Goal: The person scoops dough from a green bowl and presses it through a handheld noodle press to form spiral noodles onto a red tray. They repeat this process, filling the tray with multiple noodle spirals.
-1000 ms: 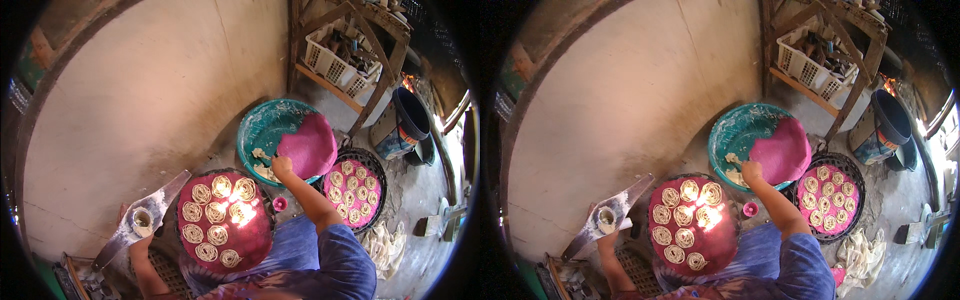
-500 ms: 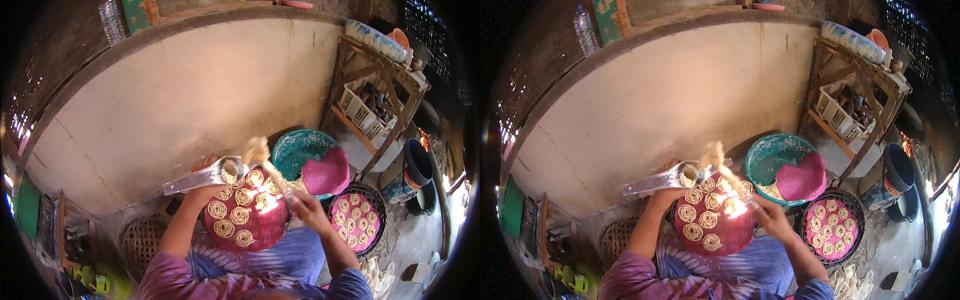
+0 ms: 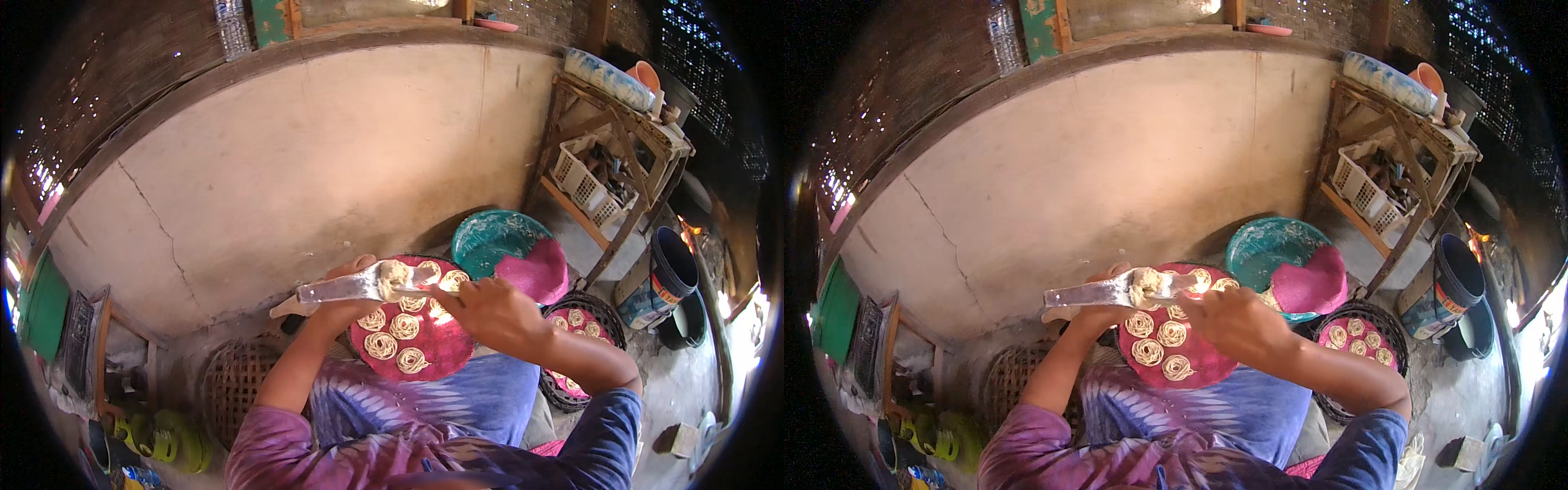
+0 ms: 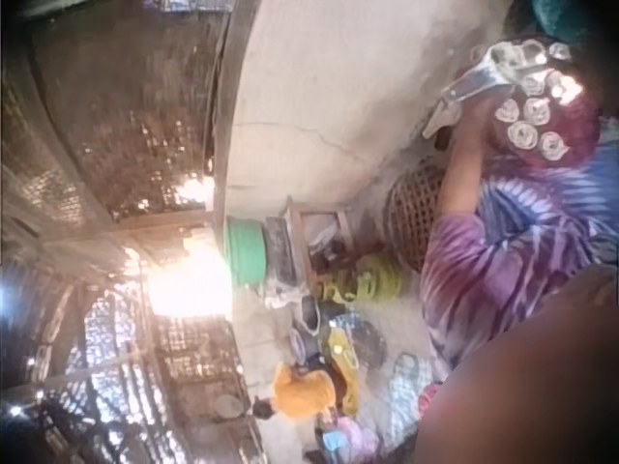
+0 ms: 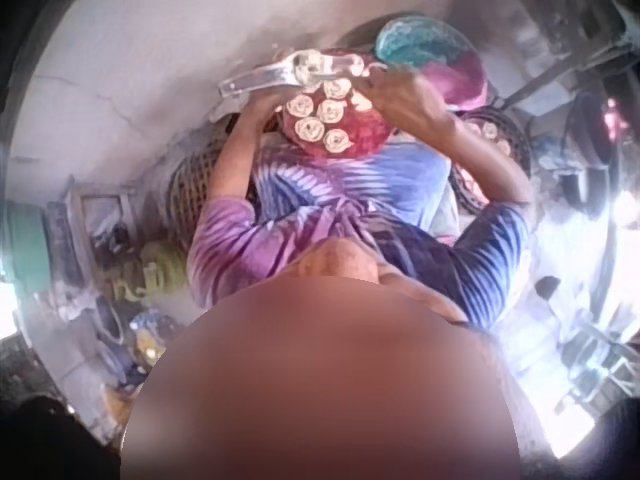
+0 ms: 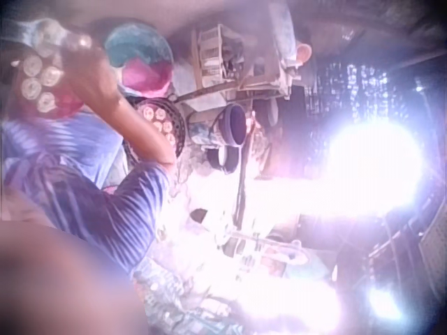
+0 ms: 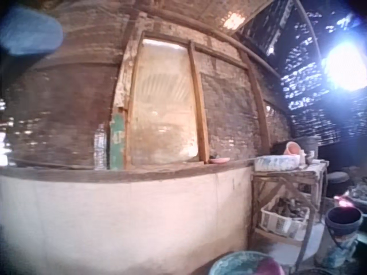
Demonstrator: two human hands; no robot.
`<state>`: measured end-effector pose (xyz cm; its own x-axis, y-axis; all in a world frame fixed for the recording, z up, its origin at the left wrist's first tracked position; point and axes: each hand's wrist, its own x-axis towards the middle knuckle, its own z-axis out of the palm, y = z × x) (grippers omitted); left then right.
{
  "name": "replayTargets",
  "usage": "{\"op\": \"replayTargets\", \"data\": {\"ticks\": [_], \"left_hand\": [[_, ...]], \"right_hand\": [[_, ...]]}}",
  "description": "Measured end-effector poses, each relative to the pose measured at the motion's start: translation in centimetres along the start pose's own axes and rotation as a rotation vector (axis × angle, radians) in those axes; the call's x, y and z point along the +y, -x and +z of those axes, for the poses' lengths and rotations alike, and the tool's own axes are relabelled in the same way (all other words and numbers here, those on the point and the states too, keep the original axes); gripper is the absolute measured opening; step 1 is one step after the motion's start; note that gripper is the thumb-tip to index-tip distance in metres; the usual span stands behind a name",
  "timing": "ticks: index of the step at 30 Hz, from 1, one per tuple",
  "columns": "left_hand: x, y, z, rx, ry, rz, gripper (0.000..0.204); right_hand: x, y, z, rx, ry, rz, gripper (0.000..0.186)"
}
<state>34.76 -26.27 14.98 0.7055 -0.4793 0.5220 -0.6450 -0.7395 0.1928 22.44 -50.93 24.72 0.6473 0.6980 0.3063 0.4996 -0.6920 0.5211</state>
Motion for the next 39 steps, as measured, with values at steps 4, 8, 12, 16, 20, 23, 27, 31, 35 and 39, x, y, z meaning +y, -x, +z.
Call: {"op": "replayTargets", "data": {"ticks": [4,8,12,16,20,23,27,31,35,39], "left_hand": [[-3.1,1.3,0.1,0.264,-0.051,0.054,0.025],[-2.8,1.6,-0.3,0.235,-0.03,0.014,0.03],[-0.4,1.9,-1.0,0.188,0.053,0.051,0.037],[-1.0,2.4,-0.6,0.085,0.053,0.025,0.036],[-4.0,2.9,0.6,0.301,0.129,0.008,0.031],[-4.9,2.8,0.7,0.244,-0.024,-0.011,0.034],[-2.7,2.9,0.2,0.172,0.225,-0.058,0.038],[-1.2,3.4,0.1,0.088,0.064,0.107,0.046],[-3.3,3.7,-0.3,0.079,0.155,0.06,0.04],[-4.5,4.5,-0.8,0.348,0.342,-0.109,0.026]], "right_hand": [[1.9,1.3,-1.7,-0.061,-0.054,0.114,0.046],[1.5,0.3,-2.3,-0.026,-0.075,0.105,0.048],[-0.1,-2.2,-2.5,-0.032,-0.126,0.0,0.03],[-1.1,-3.0,-2.9,-0.037,-0.11,-0.023,0.033],[0.5,-1.1,-3.6,-0.12,-0.053,0.112,0.043],[1.7,-0.5,-3.5,0.108,-0.129,0.161,0.045],[0.9,-1.5,-2.8,-0.017,-0.071,0.049,0.04],[-1.2,-3.3,-2.3,0.033,-0.109,-0.052,0.034],[-0.4,-2.2,-2.6,0.013,-0.091,0.006,0.036],[0.8,0.4,0.5,0.032,-0.383,0.339,0.038]]}}
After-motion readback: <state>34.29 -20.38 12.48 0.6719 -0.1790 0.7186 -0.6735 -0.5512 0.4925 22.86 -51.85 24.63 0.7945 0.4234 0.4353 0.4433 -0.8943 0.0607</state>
